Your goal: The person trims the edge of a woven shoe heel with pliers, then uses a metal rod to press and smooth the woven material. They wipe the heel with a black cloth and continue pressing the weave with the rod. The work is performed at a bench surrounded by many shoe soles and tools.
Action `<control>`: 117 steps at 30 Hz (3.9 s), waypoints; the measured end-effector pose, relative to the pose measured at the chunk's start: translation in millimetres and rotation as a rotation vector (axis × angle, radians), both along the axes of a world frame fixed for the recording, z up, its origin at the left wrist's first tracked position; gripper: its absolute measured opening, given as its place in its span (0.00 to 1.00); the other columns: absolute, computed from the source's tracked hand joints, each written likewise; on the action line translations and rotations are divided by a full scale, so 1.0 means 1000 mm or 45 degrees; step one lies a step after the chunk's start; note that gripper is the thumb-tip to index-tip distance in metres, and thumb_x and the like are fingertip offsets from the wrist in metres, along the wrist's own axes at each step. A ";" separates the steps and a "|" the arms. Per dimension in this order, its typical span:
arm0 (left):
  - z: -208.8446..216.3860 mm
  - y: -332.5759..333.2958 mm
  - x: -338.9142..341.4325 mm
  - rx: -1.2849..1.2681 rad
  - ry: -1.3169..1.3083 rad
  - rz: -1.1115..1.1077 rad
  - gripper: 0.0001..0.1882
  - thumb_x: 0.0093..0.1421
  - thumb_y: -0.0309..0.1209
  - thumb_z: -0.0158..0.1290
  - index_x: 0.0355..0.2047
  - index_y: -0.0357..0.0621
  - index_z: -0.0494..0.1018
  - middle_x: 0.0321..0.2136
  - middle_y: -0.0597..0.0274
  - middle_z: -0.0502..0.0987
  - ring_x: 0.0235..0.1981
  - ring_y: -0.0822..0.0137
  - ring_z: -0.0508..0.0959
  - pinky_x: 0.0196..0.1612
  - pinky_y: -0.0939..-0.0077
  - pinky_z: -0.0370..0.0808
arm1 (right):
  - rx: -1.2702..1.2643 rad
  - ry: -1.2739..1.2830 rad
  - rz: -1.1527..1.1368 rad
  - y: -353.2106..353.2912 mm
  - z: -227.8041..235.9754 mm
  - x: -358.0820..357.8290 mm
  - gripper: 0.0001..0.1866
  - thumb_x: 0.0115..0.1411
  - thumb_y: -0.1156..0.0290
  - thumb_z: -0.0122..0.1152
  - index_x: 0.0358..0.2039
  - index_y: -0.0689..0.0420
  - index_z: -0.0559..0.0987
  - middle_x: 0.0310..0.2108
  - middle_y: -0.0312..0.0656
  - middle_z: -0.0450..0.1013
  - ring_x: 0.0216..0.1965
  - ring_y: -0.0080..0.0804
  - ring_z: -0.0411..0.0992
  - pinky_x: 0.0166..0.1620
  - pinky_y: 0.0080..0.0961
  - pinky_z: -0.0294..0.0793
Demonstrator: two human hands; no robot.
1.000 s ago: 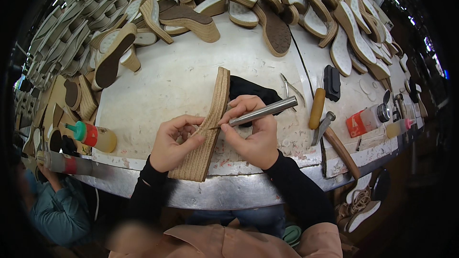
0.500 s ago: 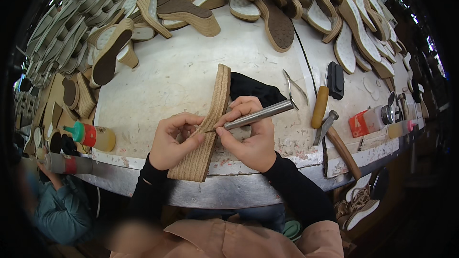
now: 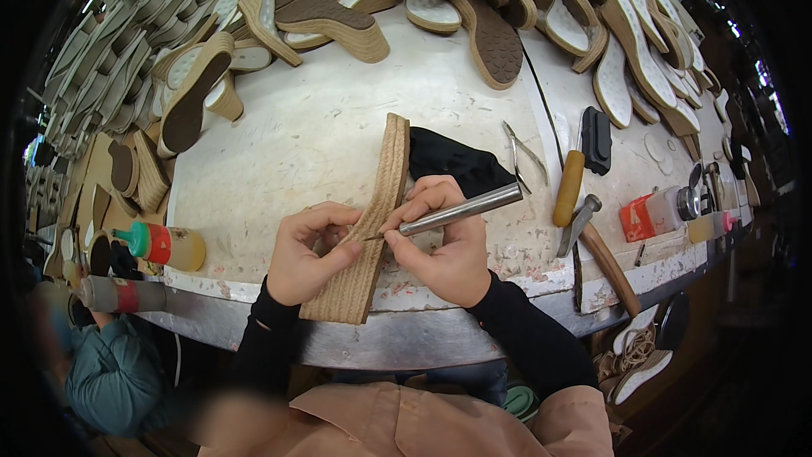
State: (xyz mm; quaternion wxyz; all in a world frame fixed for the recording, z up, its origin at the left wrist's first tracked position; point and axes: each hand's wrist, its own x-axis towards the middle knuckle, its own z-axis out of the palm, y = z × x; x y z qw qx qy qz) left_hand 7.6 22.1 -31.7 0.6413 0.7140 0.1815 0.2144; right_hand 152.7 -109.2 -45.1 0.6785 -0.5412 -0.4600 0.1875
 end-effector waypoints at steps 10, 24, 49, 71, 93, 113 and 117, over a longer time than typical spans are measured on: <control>0.003 0.001 0.000 0.001 0.031 -0.017 0.16 0.47 0.20 0.57 0.39 0.39 0.77 0.29 0.67 0.76 0.24 0.81 0.67 0.29 0.86 0.66 | -0.109 -0.006 -0.096 0.000 0.010 -0.009 0.19 0.47 0.86 0.61 0.36 0.57 0.65 0.35 0.41 0.68 0.39 0.23 0.68 0.45 0.23 0.65; -0.002 -0.001 0.001 -0.036 0.036 0.062 0.12 0.47 0.21 0.59 0.35 0.39 0.78 0.22 0.71 0.74 0.21 0.83 0.67 0.26 0.89 0.65 | 0.007 -0.229 -0.122 0.002 0.011 -0.010 0.20 0.48 0.87 0.61 0.37 0.55 0.63 0.32 0.42 0.70 0.36 0.25 0.68 0.44 0.25 0.66; -0.005 0.001 0.002 -0.075 0.037 0.070 0.07 0.51 0.24 0.60 0.31 0.37 0.75 0.28 0.66 0.77 0.27 0.79 0.72 0.32 0.85 0.69 | 0.173 0.259 0.045 -0.002 0.011 0.006 0.17 0.47 0.88 0.55 0.32 0.56 0.62 0.26 0.42 0.71 0.42 0.34 0.68 0.48 0.31 0.65; 0.007 0.004 0.021 0.063 0.166 -0.112 0.21 0.44 0.30 0.65 0.38 0.41 0.71 0.30 0.70 0.74 0.29 0.79 0.71 0.32 0.83 0.66 | 0.105 0.287 0.063 -0.003 0.011 0.009 0.16 0.47 0.87 0.56 0.32 0.56 0.62 0.26 0.40 0.71 0.43 0.32 0.67 0.48 0.30 0.66; -0.003 0.028 0.007 -0.338 -0.074 0.245 0.11 0.58 0.30 0.57 0.36 0.35 0.70 0.28 0.66 0.75 0.29 0.80 0.73 0.35 0.84 0.71 | -0.365 0.233 -0.040 -0.006 0.013 0.028 0.15 0.51 0.82 0.55 0.41 0.63 0.69 0.22 0.32 0.66 0.19 0.11 0.61 0.23 0.10 0.61; -0.015 0.060 0.043 -0.253 -0.105 0.394 0.40 0.57 0.39 0.58 0.60 0.35 0.47 0.52 0.38 0.61 0.50 0.58 0.69 0.53 0.68 0.66 | -0.388 -0.803 -0.691 0.042 0.011 0.047 0.08 0.47 0.71 0.63 0.28 0.61 0.79 0.26 0.41 0.71 0.33 0.38 0.67 0.38 0.30 0.68; -0.021 0.057 0.043 -0.245 -0.195 0.358 0.42 0.55 0.37 0.59 0.60 0.35 0.46 0.51 0.39 0.63 0.49 0.59 0.70 0.52 0.68 0.67 | -0.374 -1.060 -0.827 0.063 0.009 0.050 0.18 0.43 0.70 0.61 0.38 0.59 0.77 0.35 0.46 0.68 0.38 0.42 0.65 0.43 0.35 0.65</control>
